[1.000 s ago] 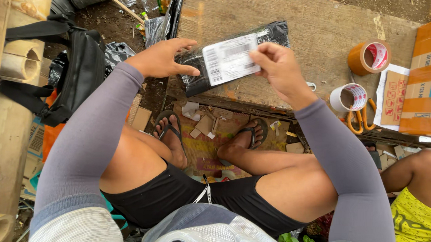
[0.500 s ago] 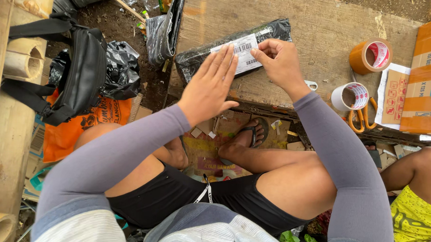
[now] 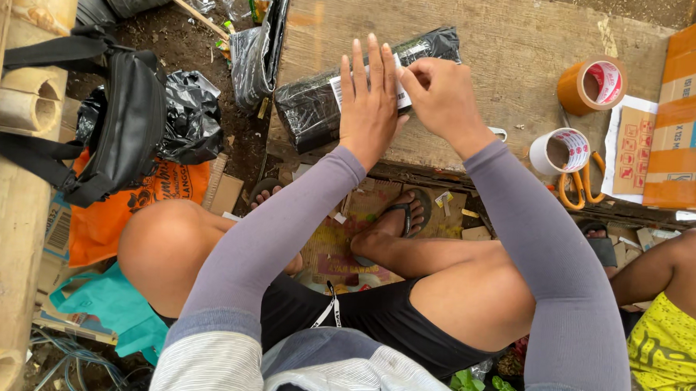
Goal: The person sits on the ground and wraps a black box with tape, then peels a shipping label and presses it onto the wrapped box. They then take a potted plant, wrap its pot with paper, and secure the paper with tape.
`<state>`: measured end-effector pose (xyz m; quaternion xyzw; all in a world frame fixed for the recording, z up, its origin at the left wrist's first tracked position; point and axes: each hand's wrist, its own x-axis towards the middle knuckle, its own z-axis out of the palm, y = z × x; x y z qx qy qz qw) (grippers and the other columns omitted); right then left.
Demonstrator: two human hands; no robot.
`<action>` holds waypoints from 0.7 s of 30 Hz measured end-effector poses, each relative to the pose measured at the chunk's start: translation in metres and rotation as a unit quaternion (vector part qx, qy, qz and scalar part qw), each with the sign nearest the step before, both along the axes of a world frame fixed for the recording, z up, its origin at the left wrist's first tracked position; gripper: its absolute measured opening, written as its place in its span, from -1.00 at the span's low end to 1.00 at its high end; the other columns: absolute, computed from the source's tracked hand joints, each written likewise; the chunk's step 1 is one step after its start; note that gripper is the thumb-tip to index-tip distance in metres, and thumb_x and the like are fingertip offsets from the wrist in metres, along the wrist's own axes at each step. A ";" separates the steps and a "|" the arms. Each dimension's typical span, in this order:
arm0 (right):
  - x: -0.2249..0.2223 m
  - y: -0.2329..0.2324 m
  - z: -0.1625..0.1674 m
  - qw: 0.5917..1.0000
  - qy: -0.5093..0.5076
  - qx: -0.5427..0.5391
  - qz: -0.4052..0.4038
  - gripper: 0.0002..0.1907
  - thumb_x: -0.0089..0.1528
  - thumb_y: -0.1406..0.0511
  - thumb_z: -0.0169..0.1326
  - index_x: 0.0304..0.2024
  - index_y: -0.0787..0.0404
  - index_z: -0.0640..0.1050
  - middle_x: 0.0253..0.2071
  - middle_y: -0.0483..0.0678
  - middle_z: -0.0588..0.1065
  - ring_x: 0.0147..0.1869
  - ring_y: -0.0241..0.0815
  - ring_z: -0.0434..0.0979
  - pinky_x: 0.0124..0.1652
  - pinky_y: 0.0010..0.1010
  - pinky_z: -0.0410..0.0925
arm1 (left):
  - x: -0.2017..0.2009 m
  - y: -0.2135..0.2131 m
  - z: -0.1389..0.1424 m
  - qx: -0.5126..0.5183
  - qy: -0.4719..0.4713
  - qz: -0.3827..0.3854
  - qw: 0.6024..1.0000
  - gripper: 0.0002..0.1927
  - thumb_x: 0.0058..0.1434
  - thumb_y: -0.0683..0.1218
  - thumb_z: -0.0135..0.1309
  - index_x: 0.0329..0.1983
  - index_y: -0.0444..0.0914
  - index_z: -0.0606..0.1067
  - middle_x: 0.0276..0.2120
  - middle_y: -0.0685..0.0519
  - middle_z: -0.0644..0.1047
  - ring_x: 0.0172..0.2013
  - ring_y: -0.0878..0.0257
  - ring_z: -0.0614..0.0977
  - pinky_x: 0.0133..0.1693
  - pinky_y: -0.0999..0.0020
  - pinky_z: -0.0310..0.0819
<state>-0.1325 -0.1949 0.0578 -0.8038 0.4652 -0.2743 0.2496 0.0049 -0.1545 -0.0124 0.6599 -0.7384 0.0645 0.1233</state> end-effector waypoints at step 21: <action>0.007 0.022 -0.023 0.934 0.282 -0.191 0.109 -0.11 0.44 -0.25 -0.39 0.55 0.25 0.10 0.57 0.18 0.08 0.63 0.10 -0.01 0.48 0.05 -0.10 | 0.128 0.061 0.031 0.015 -0.181 -0.186 0.966 -0.05 0.21 0.12 0.14 0.58 -0.29 0.06 0.54 -0.12 0.03 0.43 -0.29 0.14 0.36 -0.19 0.03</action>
